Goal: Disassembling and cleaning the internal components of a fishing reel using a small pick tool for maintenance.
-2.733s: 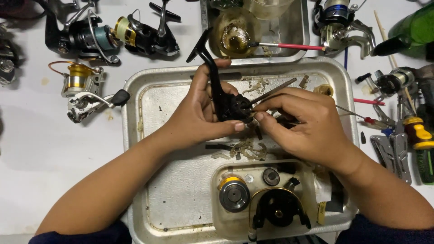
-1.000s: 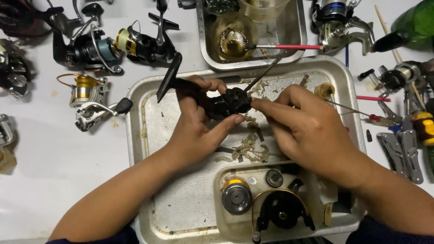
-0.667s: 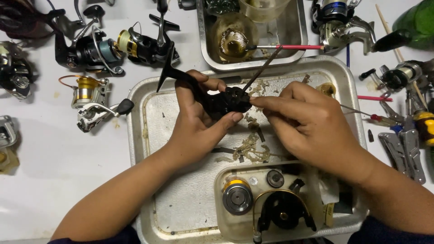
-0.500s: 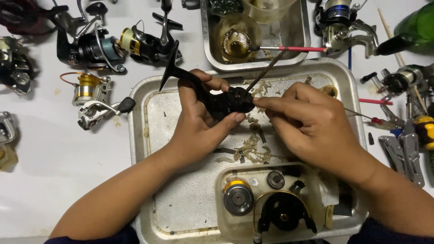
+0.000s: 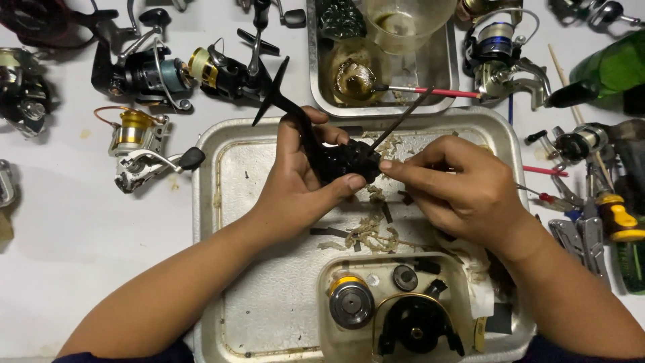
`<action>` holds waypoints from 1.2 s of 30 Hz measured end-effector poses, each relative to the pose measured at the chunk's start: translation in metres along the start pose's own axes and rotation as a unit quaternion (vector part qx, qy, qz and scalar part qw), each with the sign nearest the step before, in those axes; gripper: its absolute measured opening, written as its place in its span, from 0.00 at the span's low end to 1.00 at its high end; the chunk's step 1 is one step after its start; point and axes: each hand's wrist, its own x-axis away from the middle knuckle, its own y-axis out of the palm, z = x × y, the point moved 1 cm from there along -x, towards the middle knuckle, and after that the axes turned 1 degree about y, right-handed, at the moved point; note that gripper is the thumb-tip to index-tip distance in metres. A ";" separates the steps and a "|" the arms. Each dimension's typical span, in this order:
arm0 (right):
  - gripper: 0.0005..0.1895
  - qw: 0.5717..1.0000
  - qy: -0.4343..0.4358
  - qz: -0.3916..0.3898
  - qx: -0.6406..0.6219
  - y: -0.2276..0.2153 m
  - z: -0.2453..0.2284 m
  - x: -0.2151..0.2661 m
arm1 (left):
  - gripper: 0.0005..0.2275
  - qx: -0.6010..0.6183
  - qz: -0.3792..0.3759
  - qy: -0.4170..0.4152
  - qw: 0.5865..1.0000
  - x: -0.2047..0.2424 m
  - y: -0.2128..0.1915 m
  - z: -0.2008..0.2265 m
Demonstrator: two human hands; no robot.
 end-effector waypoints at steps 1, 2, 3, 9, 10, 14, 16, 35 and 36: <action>0.16 1.000 -0.002 -0.002 0.001 0.000 -0.001 -0.001 | 0.27 0.001 0.001 0.002 1.000 0.000 0.001 0.001; 0.15 1.000 0.001 0.002 -0.002 -0.001 -0.001 -0.002 | 0.27 -0.016 0.003 0.010 1.000 0.000 0.001 0.001; 0.15 1.000 0.004 0.005 -0.006 -0.001 -0.001 -0.002 | 0.26 -0.033 0.005 0.019 0.999 0.001 0.002 0.002; 0.16 0.997 0.043 0.004 -0.059 0.001 0.005 0.001 | 0.27 -0.049 0.005 0.038 0.998 0.002 0.002 0.001; 0.16 0.997 0.042 0.003 -0.059 0.001 0.005 0.001 | 0.27 -0.049 0.006 0.038 0.998 0.001 0.001 0.002; 0.17 0.992 0.069 0.008 -0.102 0.004 0.007 0.003 | 0.27 -0.044 0.003 0.022 0.999 0.000 -0.001 -0.001; 0.18 0.990 0.079 0.011 -0.115 0.006 0.008 0.005 | 0.27 -0.034 0.003 0.021 0.999 -0.001 -0.001 -0.002; 0.08 0.994 -0.017 0.080 0.075 0.004 -0.013 -0.004 | 0.23 -0.060 0.013 0.050 0.997 0.004 0.006 0.000; 0.08 0.993 -0.033 0.080 0.086 0.004 -0.013 -0.004 | 0.23 -0.058 0.016 0.058 0.996 0.005 0.007 0.000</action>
